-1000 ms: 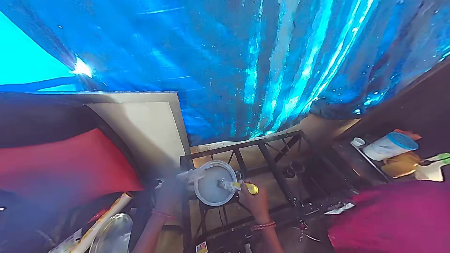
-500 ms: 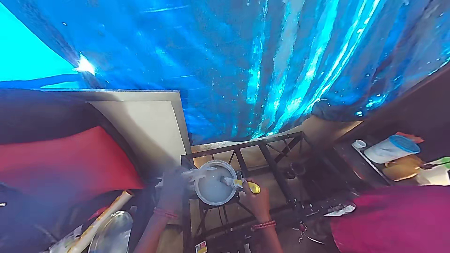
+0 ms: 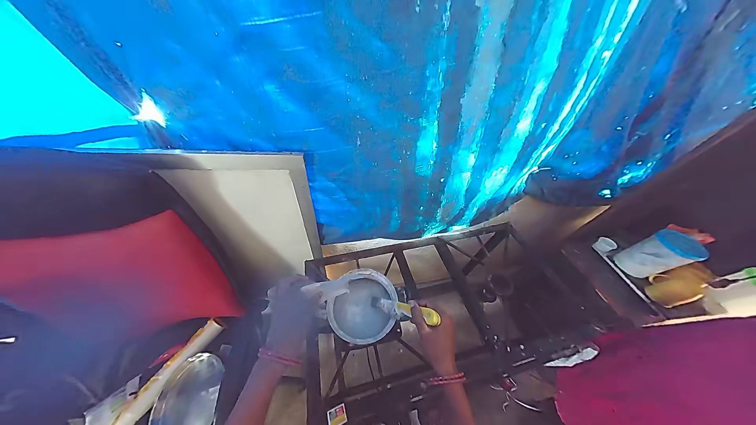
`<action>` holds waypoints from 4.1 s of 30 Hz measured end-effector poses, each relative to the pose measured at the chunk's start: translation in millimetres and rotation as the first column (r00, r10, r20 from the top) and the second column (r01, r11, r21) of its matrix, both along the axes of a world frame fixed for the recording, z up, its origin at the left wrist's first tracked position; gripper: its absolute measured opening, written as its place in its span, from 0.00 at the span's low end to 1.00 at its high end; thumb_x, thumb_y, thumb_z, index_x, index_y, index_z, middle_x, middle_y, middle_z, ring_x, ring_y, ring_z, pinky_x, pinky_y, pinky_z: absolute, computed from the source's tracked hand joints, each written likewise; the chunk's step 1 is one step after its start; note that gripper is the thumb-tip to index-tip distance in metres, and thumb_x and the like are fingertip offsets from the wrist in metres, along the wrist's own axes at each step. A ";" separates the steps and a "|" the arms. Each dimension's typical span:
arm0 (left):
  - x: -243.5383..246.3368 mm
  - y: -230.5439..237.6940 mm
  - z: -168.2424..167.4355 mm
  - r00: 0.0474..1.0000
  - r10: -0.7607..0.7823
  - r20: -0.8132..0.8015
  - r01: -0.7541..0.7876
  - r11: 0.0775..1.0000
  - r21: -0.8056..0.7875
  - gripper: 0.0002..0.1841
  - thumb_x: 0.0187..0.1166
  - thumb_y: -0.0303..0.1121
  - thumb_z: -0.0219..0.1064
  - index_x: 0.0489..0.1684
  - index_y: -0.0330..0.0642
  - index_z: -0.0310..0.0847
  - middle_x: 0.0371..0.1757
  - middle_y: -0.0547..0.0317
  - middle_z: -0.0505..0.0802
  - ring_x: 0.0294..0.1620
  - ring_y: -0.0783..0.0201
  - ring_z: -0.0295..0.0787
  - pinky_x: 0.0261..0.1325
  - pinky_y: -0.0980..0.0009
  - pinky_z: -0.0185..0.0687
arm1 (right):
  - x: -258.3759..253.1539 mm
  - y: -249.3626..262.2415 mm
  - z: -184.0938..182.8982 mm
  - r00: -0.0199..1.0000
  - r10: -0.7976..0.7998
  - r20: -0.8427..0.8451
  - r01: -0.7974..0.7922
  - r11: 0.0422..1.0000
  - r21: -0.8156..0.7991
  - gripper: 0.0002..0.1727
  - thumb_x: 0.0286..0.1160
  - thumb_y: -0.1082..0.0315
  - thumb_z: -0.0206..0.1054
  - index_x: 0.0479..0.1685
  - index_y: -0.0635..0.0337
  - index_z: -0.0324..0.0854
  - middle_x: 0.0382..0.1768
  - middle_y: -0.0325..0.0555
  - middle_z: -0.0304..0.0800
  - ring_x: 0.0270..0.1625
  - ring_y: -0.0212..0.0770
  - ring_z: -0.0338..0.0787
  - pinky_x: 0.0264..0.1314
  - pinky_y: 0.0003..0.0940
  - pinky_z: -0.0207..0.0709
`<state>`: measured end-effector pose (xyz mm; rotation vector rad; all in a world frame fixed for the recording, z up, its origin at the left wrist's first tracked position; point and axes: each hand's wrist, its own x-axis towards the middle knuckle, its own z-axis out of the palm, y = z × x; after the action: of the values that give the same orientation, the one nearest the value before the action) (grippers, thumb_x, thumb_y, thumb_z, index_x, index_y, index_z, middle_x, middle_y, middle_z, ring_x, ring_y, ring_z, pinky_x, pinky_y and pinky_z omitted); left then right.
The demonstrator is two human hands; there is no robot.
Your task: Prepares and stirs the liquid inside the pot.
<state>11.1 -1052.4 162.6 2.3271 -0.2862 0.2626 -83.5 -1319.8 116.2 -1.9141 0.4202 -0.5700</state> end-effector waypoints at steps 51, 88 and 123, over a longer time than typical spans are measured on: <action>20.2 1.3 51.6 0.972 -0.083 -0.218 0.100 0.993 0.066 0.22 0.82 0.39 0.69 0.62 0.26 0.84 0.69 0.31 0.83 0.76 0.32 0.72 0.79 0.37 0.64 | 0.6 -6.1 -2.5 0.999 -0.033 -0.030 0.036 0.992 0.118 0.10 0.75 0.63 0.70 0.39 0.61 0.90 0.30 0.40 0.93 0.30 0.31 0.93 0.38 0.32 0.91; 5.7 8.6 20.6 0.949 -0.013 -0.314 -0.094 0.942 -0.323 0.24 0.80 0.39 0.70 0.68 0.31 0.77 0.63 0.41 0.87 0.63 0.55 0.86 0.68 0.55 0.81 | 7.1 9.1 -7.6 0.996 0.081 -0.025 -0.077 0.987 0.144 0.11 0.72 0.61 0.69 0.39 0.60 0.90 0.30 0.41 0.93 0.30 0.34 0.93 0.36 0.36 0.92; 21.0 -30.1 52.1 0.936 -0.083 -0.343 0.168 0.959 0.227 0.25 0.85 0.40 0.67 0.72 0.29 0.78 0.71 0.32 0.81 0.76 0.32 0.72 0.77 0.35 0.65 | -2.0 -1.9 2.6 0.996 -0.085 -0.035 0.082 0.994 -0.076 0.11 0.72 0.62 0.70 0.38 0.60 0.91 0.27 0.41 0.92 0.28 0.34 0.90 0.36 0.39 0.85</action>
<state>32.1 -1082.5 214.7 2.5406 -0.3139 -0.2442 -85.4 -1321.6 118.8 -1.9885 0.5118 -0.6127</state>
